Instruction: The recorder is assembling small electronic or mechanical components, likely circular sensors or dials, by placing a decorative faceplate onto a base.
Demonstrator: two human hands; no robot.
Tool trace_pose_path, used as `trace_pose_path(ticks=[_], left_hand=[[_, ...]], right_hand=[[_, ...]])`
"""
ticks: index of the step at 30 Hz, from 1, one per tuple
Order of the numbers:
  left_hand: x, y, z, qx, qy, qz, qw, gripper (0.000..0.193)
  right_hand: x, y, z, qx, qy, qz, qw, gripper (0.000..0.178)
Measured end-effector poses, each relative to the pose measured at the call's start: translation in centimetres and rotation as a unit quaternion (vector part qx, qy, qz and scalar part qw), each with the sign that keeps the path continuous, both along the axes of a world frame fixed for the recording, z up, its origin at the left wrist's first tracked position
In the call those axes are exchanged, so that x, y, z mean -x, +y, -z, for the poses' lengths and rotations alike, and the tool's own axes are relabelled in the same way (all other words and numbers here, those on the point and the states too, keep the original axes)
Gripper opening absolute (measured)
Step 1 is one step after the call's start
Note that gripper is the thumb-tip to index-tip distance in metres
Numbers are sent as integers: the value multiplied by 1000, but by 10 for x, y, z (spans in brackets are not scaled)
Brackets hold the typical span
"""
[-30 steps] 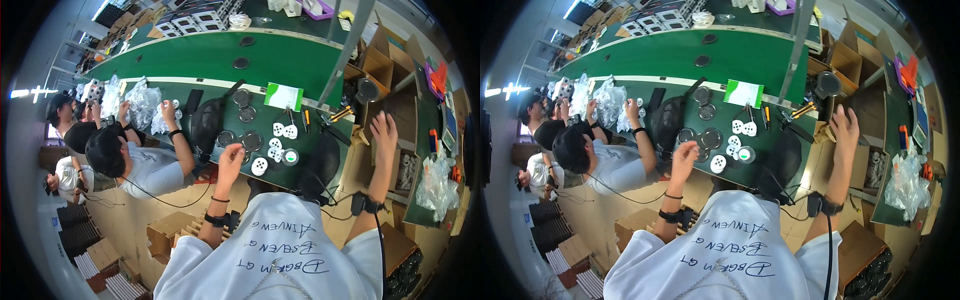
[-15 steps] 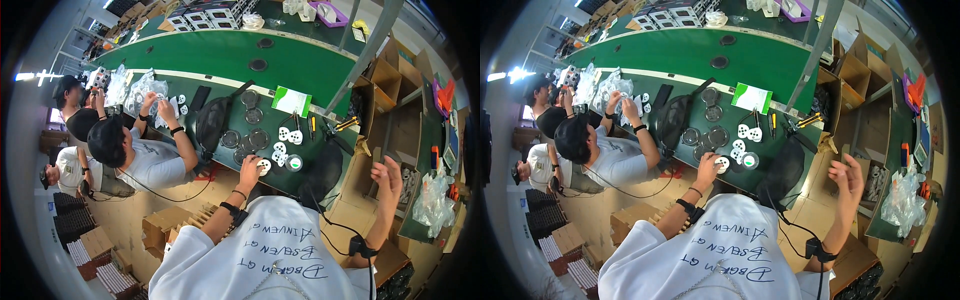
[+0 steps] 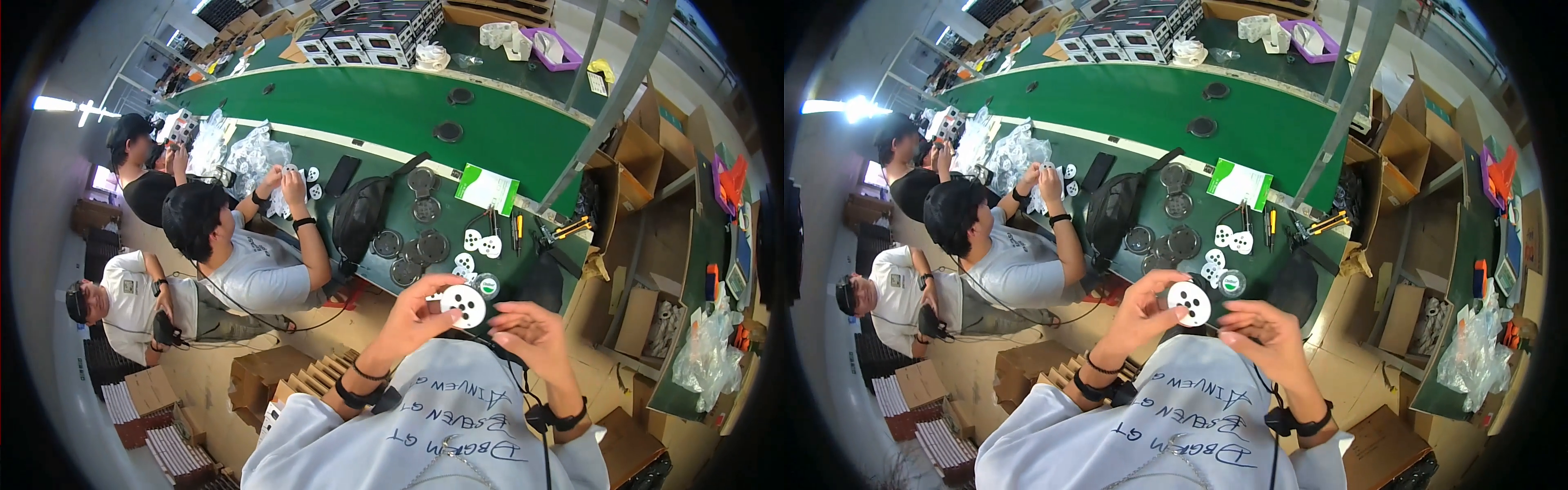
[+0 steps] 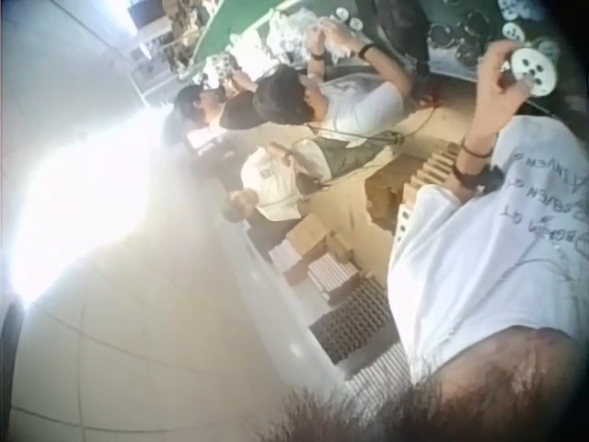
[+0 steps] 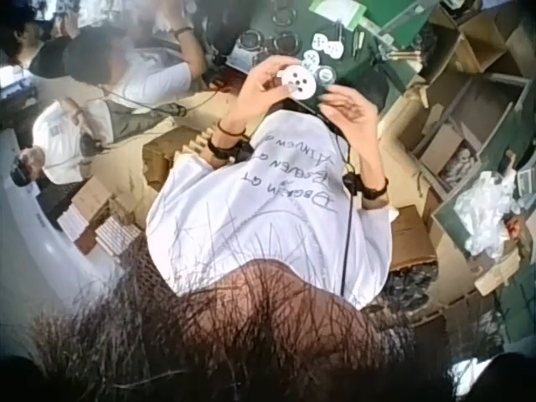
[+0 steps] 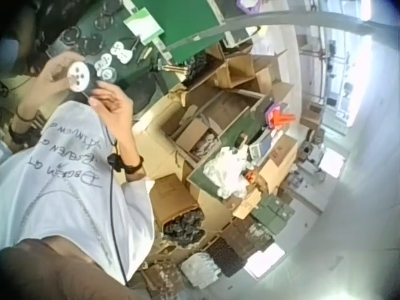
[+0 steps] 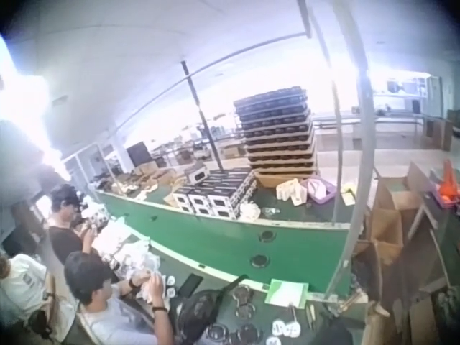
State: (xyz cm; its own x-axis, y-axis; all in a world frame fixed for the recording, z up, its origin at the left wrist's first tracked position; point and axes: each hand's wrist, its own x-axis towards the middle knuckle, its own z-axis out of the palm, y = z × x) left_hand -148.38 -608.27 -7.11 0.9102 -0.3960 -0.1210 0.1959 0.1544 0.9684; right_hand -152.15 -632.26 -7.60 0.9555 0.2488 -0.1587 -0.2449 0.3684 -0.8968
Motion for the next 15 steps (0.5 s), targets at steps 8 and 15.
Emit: trace_pose_path(ticks=[8,15], left_hand=[[12,-18,-30,-2,13,-73,997,50],[14,-16,-29,-28,21,-42,999,51]], right_hand=[[-6,21,0,-55,-23,41,997,28],[1,21,1,-81,-22,44,995,30]])
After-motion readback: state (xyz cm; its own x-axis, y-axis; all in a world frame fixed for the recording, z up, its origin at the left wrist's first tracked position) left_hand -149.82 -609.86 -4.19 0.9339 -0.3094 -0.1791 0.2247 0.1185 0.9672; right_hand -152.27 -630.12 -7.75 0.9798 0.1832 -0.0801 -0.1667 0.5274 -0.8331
